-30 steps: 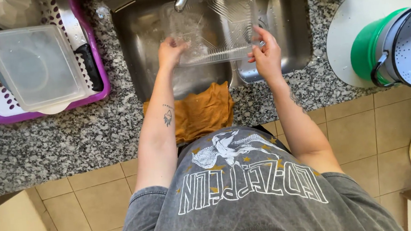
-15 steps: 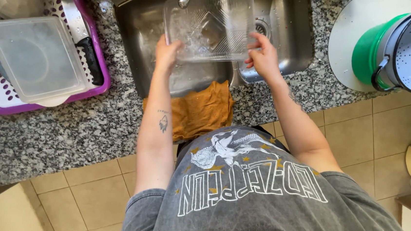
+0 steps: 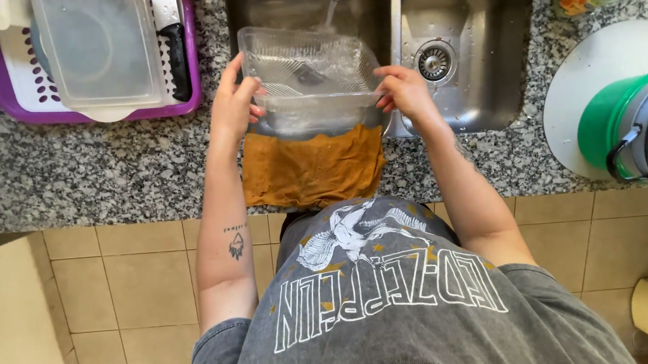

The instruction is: The person washes various kitchen items in a double-basin sink using a sponge and running water. They scrub and rinse a grey bowl, a metal lid, a clear plastic container, a clear plastic lid, a blue bowl, and an orange bowl, placing each item into a drying rack after cleaning.

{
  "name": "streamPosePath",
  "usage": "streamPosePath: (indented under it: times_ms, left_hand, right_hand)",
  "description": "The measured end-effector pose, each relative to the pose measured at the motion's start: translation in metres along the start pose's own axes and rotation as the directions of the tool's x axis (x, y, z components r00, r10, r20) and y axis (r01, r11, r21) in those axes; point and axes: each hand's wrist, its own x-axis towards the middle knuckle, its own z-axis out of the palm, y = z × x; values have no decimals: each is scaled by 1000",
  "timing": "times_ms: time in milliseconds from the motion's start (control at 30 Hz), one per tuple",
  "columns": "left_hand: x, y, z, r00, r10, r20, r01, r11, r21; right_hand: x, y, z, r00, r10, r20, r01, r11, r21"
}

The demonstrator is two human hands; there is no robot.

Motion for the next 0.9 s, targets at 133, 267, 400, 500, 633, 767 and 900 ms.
streamPosePath:
  times_ms: [133,267,400,500,633,767,900]
  left_hand:
    - [54,-75,31,996,35,83,-19,982,-186]
    - [100,-116,84,945,-46,323,165,922,-350]
    - [116,-108,123,929,12,370,138,916,-376]
    - [132,-100,130,948,81,308,35,935,-354]
    - [107,-68,95,926,368,89,-335,906,-257]
    - [88,-50,41,789,614,-20,-613,784,-102]
    - [12,7,-2,812,582,-32,-576,810,111]
  right_hand:
    - [-3,-1,-29,956,-269,-115,248,954,-167]
    - [-40,-36,-50,778,-593,-208,353,686,-636]
    - [-41,-20,-67,719,-642,-266,379,683,-625]
    - [-31,-3,-71,702,-636,-319,430,737,-522]
    - [-3,22,-59,829,-463,-313,466,882,-70]
    - [38,39,-23,915,-337,-222,382,902,204]
    - [83,44,14,968,-214,-127,243,924,296]
